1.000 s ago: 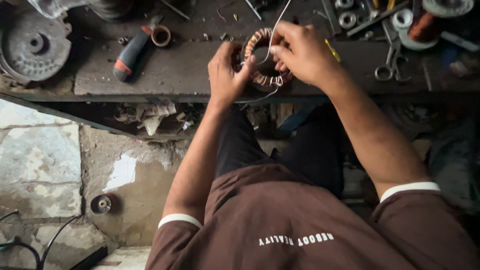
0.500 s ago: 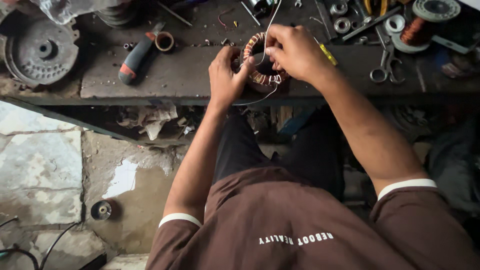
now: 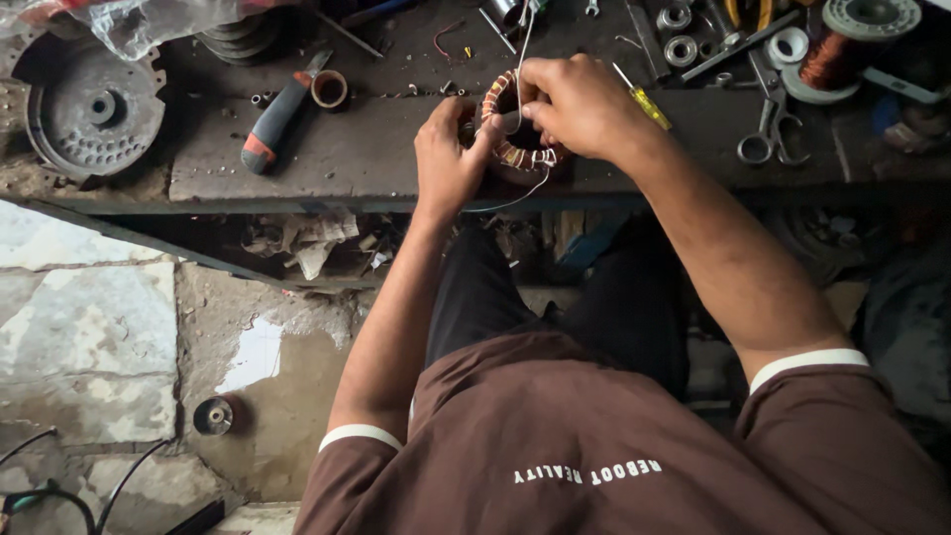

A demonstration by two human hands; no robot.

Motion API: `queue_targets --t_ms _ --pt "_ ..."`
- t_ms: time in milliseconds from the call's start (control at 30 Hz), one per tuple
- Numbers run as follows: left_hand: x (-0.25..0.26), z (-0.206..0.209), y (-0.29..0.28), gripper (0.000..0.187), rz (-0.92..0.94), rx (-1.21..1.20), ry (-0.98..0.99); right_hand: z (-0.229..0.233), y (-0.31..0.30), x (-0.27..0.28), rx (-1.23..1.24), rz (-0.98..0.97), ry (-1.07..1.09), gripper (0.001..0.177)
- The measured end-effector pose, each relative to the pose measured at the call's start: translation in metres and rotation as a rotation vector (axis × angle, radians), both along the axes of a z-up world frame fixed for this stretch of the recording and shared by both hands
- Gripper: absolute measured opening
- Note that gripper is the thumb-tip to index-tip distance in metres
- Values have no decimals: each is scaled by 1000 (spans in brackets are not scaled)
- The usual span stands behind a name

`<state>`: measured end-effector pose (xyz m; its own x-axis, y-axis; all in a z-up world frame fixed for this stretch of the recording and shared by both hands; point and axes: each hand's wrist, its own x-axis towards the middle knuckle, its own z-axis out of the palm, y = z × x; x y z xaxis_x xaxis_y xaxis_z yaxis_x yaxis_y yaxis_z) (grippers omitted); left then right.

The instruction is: The person is working on a cylindrical electrical component, likely a stator, by hand. They are threading a white wire through the copper windings of the component, which is placed on a cluttered workbench.

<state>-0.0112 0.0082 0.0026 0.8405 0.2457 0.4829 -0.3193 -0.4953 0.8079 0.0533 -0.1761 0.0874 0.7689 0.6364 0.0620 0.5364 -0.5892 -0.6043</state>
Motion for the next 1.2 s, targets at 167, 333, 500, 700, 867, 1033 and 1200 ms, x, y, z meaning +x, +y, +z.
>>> queue_targets --t_ms 167,333,500,700,867,1033,1200 --pt "3 -1 0 39 34 25 59 -11 2 11 23 72 -167 10" --pt "5 -3 -2 38 74 64 37 -15 1 14 23 101 -118 10" --pt "6 -4 -2 36 76 77 5 -9 -7 16 -12 208 -434 11" --pt "6 1 -5 38 95 83 6 -2 -21 16 157 127 195 7" --pt "3 -5 -5 38 100 99 -37 -12 -21 16 119 149 141 5" --pt "6 -4 -8 43 126 102 -38 -15 -31 15 307 199 244 6" --pt "7 -8 -9 37 180 133 -89 -30 -29 7 351 278 -79 8"
